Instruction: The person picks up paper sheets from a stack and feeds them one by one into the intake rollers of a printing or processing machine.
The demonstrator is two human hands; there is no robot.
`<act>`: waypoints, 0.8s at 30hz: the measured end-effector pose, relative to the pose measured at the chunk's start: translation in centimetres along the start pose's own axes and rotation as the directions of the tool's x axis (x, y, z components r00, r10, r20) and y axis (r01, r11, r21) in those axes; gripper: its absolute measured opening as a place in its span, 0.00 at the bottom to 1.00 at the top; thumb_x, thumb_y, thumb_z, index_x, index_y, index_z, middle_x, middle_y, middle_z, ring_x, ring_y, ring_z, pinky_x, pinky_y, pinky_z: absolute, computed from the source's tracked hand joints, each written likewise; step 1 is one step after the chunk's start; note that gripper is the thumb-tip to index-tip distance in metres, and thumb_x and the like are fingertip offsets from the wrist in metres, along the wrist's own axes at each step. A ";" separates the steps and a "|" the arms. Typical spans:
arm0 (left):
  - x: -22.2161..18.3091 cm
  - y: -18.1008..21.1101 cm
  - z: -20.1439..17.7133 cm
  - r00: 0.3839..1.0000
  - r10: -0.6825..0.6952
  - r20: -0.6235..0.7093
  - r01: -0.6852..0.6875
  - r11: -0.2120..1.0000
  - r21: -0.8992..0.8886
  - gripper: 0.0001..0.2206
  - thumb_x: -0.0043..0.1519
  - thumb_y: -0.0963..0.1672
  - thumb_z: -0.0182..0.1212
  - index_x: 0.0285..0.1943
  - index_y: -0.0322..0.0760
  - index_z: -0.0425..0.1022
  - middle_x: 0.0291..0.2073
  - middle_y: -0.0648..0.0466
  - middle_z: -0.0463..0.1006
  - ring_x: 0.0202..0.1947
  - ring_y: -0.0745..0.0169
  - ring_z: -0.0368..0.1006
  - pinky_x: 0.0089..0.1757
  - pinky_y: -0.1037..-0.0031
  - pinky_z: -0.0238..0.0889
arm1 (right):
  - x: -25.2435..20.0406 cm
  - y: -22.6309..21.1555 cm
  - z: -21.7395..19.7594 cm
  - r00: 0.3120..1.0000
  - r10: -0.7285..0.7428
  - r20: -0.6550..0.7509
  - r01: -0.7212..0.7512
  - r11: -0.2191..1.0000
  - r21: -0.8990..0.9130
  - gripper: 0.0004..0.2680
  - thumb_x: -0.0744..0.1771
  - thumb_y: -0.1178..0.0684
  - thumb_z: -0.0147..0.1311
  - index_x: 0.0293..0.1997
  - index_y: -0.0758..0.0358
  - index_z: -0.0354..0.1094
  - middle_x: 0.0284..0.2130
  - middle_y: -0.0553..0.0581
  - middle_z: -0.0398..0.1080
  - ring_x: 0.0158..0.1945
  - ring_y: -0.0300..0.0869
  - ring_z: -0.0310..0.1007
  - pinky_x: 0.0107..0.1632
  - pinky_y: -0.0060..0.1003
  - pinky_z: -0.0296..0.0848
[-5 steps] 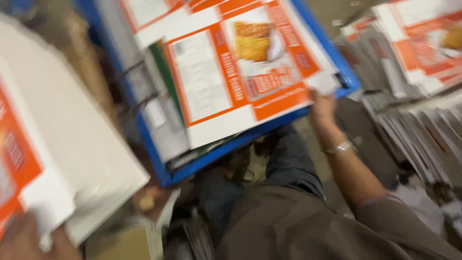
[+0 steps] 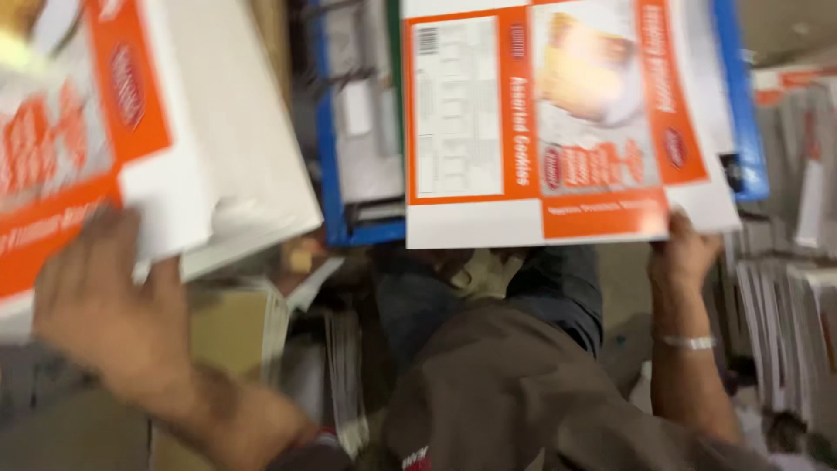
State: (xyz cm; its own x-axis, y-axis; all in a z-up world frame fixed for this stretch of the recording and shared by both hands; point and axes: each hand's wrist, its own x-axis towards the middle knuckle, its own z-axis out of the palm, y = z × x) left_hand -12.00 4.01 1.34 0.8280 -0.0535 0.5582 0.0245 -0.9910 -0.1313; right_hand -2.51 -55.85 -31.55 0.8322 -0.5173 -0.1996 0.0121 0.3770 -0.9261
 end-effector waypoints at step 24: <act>0.2 0.3 0.4 0.980 -0.175 -0.099 0.176 0.984 0.007 0.11 0.58 0.39 0.68 0.50 0.37 0.82 0.38 0.53 0.79 0.40 0.54 0.73 0.45 0.64 0.64 | 14.1 2.2 15.3 0.973 0.008 0.230 -0.057 0.977 0.205 0.15 0.68 0.63 0.45 0.64 0.71 0.56 0.53 0.67 0.71 0.54 0.55 0.81 0.54 0.52 0.88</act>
State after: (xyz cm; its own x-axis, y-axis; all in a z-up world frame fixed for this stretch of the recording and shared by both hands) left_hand -11.61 3.73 1.02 0.7515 0.1088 0.6507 0.1743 -0.9840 -0.0368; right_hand 17.74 -50.52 -31.52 0.9376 -0.3234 -0.1279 0.0786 0.5554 -0.8279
